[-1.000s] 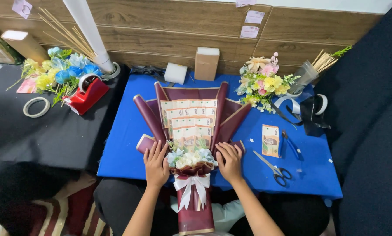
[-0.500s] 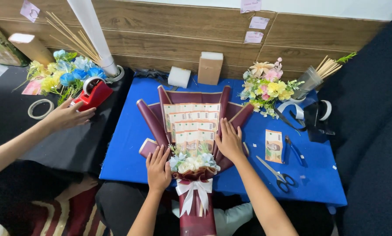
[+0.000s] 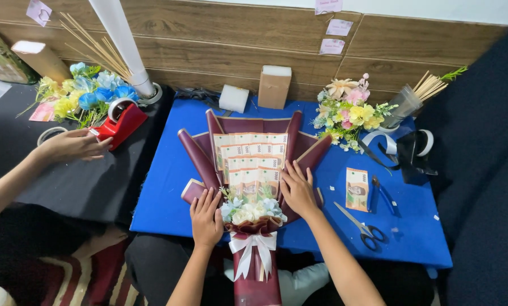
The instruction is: The person creates a decorative white ribbon bow and attaches it to the base of a bouquet made of banknotes and flowers.
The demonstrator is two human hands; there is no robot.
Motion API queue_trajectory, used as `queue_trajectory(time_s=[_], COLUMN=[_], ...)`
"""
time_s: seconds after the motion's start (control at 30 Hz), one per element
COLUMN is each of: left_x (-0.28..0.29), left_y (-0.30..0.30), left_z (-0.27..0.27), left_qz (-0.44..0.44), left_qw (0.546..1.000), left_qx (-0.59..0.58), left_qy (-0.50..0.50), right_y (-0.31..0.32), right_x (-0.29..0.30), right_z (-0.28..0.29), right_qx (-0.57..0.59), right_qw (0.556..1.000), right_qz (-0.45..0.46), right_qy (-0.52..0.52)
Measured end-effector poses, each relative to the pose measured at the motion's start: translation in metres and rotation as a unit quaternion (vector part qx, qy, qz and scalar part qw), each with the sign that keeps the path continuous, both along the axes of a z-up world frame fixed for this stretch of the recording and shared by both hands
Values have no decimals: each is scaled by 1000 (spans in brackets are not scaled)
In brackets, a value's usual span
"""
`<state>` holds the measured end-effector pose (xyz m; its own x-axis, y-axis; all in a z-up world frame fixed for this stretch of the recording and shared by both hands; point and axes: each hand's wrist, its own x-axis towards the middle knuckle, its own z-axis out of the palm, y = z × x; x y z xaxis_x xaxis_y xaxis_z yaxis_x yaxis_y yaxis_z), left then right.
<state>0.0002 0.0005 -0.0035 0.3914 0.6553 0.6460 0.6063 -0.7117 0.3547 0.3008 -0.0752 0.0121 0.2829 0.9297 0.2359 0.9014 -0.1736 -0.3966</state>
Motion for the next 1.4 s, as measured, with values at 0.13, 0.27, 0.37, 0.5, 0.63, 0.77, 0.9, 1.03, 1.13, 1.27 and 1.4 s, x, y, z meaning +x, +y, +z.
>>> queue_trajectory(time_s=[0.13,0.27,0.37,0.5,0.63,0.77,0.9,1.03,1.13,1.27,1.4], left_x=[0,-1,-1,0,-2,0,1,2,1,1,0], left_y=[0,0,-1,-1,-2,-1,0,1,0,1,3], left_z=[-1,0,2,1,-2,-1,-3,-5,-5,-7,-13], left_qz=[0,1,-1,-9,-9,19,18,18,27,25,25], left_qw=[1000,1000,1000,1000,999,1000,999,1000,1000,1000,1000], left_qx=[-1,-5,-8,-23,-32,-19,-35,-22,-5,-6,-11], left_qy=[-1,-1,-3,-8,-12,13,10,13,13,6,4], right_y=[-27,-52,-63,-64,-66,-66,-65,-64,-65,-66,-68], right_x=[-10,-20,-23,-26,-28,-29,-28,-26,-27,-28,-30], right_z=[-8,-20,-27,-29,-29,-28,-32,-34,-37,-33,-29], right_qx=[46,90,113,124,129,132,139,141,148,156,162], right_qw=[998,994,992,990,989,988,988,987,985,983,983], right_qz=[39,51,47,45,34,32,35,46,42,43,47], right_qy=[-30,-33,-32,-53,-63,-71,-64,-63,-77,-80,-70])
